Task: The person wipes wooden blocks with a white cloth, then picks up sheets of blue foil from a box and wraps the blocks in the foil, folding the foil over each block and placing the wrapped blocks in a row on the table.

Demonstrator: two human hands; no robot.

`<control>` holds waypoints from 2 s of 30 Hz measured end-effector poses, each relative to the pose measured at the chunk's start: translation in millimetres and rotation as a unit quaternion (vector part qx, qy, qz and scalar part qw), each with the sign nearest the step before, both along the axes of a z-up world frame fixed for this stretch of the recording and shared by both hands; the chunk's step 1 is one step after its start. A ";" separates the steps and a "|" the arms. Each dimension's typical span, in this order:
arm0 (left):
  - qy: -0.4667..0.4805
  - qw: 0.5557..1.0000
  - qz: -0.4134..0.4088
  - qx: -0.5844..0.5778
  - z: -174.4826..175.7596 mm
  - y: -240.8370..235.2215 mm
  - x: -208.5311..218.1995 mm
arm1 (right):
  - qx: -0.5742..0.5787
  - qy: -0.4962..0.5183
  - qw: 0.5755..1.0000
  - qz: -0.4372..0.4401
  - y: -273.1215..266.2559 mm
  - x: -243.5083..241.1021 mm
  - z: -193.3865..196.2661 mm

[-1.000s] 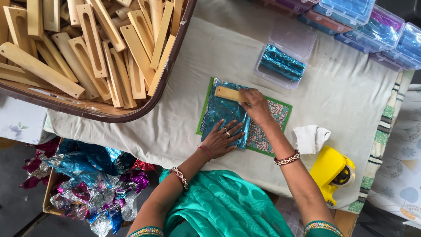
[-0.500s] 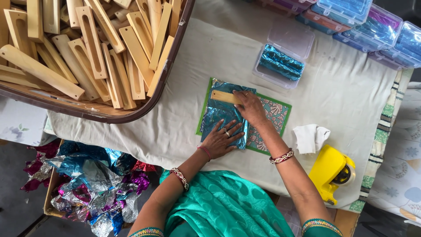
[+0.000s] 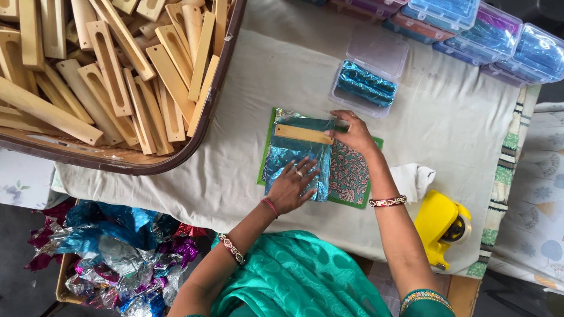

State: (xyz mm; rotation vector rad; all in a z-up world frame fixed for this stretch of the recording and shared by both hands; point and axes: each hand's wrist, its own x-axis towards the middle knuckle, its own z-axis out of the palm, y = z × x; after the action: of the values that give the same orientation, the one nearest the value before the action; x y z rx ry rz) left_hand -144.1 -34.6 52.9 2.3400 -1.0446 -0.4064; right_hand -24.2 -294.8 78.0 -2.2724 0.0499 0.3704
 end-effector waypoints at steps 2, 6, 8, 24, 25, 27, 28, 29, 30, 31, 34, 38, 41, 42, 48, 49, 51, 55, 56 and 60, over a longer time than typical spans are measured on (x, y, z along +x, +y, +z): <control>-0.002 0.999 0.037 -0.014 9.5 -2.7 16.1 | 0.016 0.010 1.000 0.005 -1.9 -2.6 -9.0; -0.064 0.991 0.113 -0.001 23.9 -8.3 48.6 | -0.014 -0.007 0.999 0.044 2.1 -2.2 -11.4; -0.061 0.991 0.115 0.012 16.0 -9.9 53.0 | -0.021 -0.002 0.999 0.047 2.9 -0.4 -8.6; -0.074 0.986 0.064 0.135 15.9 -4.7 55.9 | -0.081 0.123 0.981 0.126 -7.5 31.2 -21.2; -0.074 0.986 0.065 0.135 13.9 -4.7 55.9 | -0.081 0.123 0.981 0.126 -6.4 31.5 -19.6; -0.082 0.986 0.069 0.129 9.8 -5.4 54.3 | -0.084 0.117 0.982 0.124 -4.9 30.5 -16.3; -0.082 0.986 0.070 0.128 8.5 -5.9 54.0 | -0.085 0.118 0.981 0.125 -6.6 28.9 -19.8; -0.087 0.985 0.070 0.131 7.3 -6.4 53.8 | -0.082 0.109 0.983 0.123 -8.4 27.2 -23.3; -0.093 0.984 0.071 0.135 6.1 -6.2 53.7 | -0.078 0.099 0.985 0.121 -9.4 26.0 -27.1; -0.092 0.984 0.072 0.135 5.5 -6.8 53.5 | -0.078 0.100 0.984 0.122 -10.2 25.2 -28.1; -0.094 0.983 0.074 0.136 4.4 -6.3 52.0 | -0.016 0.084 0.989 0.122 -7.9 21.1 -27.5; -0.100 0.983 0.079 0.131 0.4 -8.1 51.2 | -0.018 0.102 0.987 0.126 -1.2 13.2 -15.4; -0.112 0.981 0.086 0.132 -1.9 -9.2 50.2 | -0.015 0.043 0.991 0.126 5.2 2.1 -8.0; -0.117 0.980 0.087 0.138 -2.1 -9.2 50.0 | -0.006 0.022 0.993 0.113 7.8 -1.8 -5.6; -0.119 0.980 0.081 0.139 -6.9 -7.1 41.9 | -0.005 -0.075 0.997 0.034 20.5 -33.1 -3.2; -0.120 0.980 0.080 0.139 -8.6 -6.0 38.5 | -0.005 -0.076 0.997 0.033 21.8 -38.0 -4.9; -0.128 0.981 0.088 0.112 -12.2 -3.7 30.3 | -0.033 -0.165 0.984 0.064 24.6 -49.2 -8.3; -0.110 0.985 0.086 0.104 1.3 1.2 17.9 | -0.115 -0.288 0.947 0.088 34.9 -68.6 -6.4; -0.087 0.988 0.091 0.093 1.6 2.6 15.0 | -0.134 -0.301 0.939 0.094 37.6 -73.3 -4.5; -0.070 0.990 0.117 -0.020 -6.2 15.7 16.7 | -0.174 -0.334 0.920 0.106 49.4 -84.5 7.1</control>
State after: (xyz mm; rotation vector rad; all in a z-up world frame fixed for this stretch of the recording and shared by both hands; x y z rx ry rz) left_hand -127.4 -19.0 46.6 2.4473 -0.8169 -0.1332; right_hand -108.7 -245.4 85.0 -2.6478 -0.5219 -0.3503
